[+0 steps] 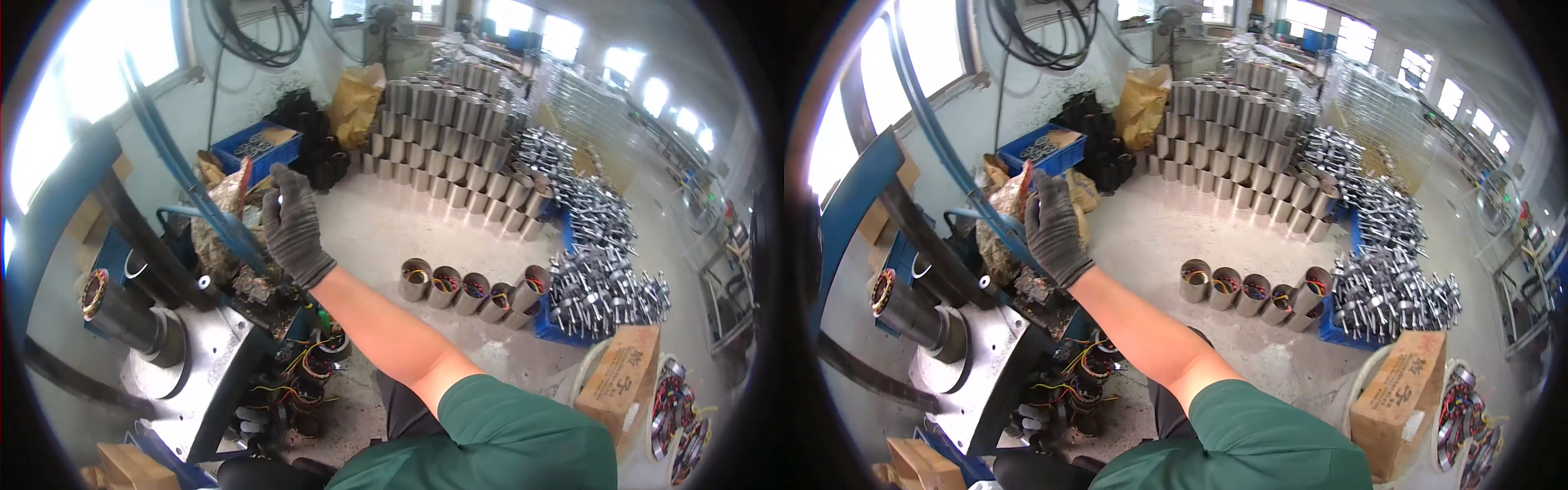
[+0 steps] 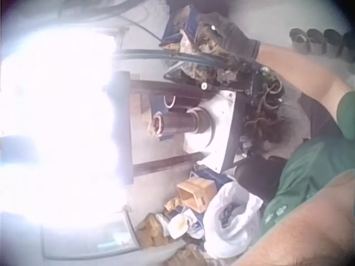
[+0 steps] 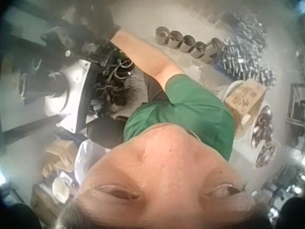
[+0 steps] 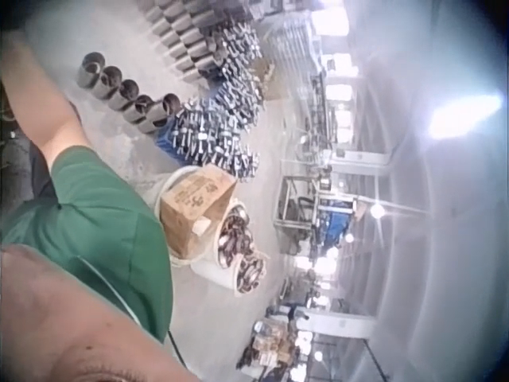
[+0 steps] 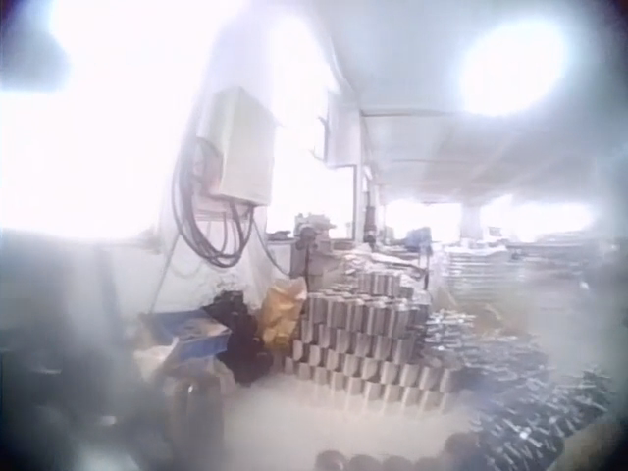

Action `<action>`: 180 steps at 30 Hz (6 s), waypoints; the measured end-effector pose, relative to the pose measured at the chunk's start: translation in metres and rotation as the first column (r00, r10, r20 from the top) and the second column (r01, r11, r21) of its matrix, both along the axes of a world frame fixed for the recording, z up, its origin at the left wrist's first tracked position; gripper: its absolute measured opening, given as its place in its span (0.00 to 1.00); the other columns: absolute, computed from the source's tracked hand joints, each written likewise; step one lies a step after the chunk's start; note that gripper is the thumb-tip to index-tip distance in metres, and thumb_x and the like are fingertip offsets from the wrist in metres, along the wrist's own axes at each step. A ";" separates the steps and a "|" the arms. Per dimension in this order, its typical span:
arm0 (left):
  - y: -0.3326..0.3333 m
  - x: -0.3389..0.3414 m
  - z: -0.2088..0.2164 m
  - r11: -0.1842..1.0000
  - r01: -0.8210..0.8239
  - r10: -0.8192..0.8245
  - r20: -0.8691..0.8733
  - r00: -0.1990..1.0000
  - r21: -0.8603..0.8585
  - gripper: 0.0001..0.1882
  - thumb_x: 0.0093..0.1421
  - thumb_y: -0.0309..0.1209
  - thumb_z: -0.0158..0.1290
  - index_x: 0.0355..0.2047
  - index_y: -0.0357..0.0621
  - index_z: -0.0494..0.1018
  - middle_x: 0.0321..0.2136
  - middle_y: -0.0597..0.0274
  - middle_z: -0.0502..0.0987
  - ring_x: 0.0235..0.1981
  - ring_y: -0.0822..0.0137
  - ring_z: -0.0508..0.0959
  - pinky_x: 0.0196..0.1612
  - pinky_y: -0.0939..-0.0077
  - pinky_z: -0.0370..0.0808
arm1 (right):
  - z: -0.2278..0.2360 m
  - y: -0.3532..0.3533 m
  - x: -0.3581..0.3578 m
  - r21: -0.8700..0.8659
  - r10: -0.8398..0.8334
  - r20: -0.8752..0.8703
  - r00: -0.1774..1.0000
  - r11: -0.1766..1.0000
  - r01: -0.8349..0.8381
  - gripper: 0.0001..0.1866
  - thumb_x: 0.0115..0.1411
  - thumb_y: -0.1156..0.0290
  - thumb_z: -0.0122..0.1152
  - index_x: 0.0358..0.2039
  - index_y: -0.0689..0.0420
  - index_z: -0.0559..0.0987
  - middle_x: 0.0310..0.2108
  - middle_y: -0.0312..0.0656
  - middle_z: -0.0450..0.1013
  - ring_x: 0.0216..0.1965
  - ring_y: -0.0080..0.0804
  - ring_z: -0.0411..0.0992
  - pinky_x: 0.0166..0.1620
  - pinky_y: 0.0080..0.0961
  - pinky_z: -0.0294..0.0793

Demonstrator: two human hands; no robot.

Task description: The person assembles electrical motor parts by placing a stator into a hydraulic press, retrieving metal sleeves from bags on the floor, and connecting wires on a motor assembly.

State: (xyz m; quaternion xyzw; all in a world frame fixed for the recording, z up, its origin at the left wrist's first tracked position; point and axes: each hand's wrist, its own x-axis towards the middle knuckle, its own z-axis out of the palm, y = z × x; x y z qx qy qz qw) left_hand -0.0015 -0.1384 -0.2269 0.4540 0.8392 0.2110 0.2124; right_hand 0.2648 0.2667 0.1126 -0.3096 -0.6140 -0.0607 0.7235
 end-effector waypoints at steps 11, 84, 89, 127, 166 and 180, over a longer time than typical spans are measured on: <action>-0.145 -0.110 0.153 0.803 -0.536 0.516 0.147 0.844 0.260 0.16 0.58 0.36 0.65 0.42 0.40 0.78 0.36 0.57 0.81 0.38 0.66 0.79 0.43 0.72 0.75 | -0.023 -0.002 0.003 -0.015 0.024 -0.045 0.999 1.000 -0.025 0.22 0.68 0.68 0.58 0.60 0.61 0.70 0.50 0.47 0.73 0.51 0.40 0.73 0.57 0.37 0.73; 0.201 -0.098 0.176 0.473 -0.232 0.188 0.160 0.969 0.850 0.33 0.59 0.29 0.61 0.64 0.39 0.64 0.60 0.47 0.69 0.63 0.52 0.68 0.67 0.63 0.64 | -0.008 -0.126 0.136 -0.489 0.528 0.835 -0.152 0.841 0.232 0.11 0.53 0.68 0.56 0.35 0.49 0.83 0.31 0.44 0.80 0.31 0.45 0.80 0.35 0.42 0.80; 0.197 -0.120 0.184 0.525 -0.157 0.213 0.050 0.976 0.836 0.37 0.59 0.31 0.63 0.66 0.38 0.62 0.62 0.46 0.68 0.65 0.53 0.67 0.69 0.62 0.62 | -0.032 -0.157 0.136 -0.569 0.601 0.799 -0.016 0.765 0.301 0.10 0.53 0.61 0.62 0.27 0.54 0.82 0.27 0.45 0.79 0.31 0.48 0.79 0.36 0.43 0.78; 0.202 -0.133 0.189 0.610 -0.180 0.225 0.048 0.973 0.772 0.33 0.57 0.31 0.62 0.63 0.35 0.67 0.60 0.42 0.71 0.62 0.48 0.71 0.67 0.60 0.66 | -0.036 -0.166 0.120 -0.705 0.594 0.701 0.395 0.660 0.260 0.09 0.52 0.70 0.66 0.26 0.63 0.80 0.23 0.58 0.72 0.25 0.55 0.75 0.29 0.41 0.72; 0.214 -0.132 0.176 0.575 -0.227 0.148 0.172 0.974 0.786 0.31 0.58 0.23 0.60 0.63 0.38 0.67 0.60 0.45 0.71 0.62 0.51 0.71 0.67 0.61 0.66 | -0.028 -0.148 0.134 -0.762 0.813 0.582 0.019 0.538 0.359 0.12 0.60 0.62 0.57 0.40 0.52 0.82 0.32 0.48 0.79 0.37 0.50 0.79 0.44 0.42 0.79; 0.221 -0.132 0.172 0.532 -0.199 0.156 0.136 0.978 0.823 0.30 0.55 0.30 0.64 0.58 0.38 0.71 0.56 0.44 0.75 0.56 0.45 0.75 0.63 0.59 0.71 | -0.006 -0.138 0.125 -0.806 0.817 0.564 0.117 0.515 0.292 0.13 0.55 0.71 0.63 0.40 0.59 0.84 0.33 0.48 0.82 0.34 0.41 0.82 0.41 0.33 0.80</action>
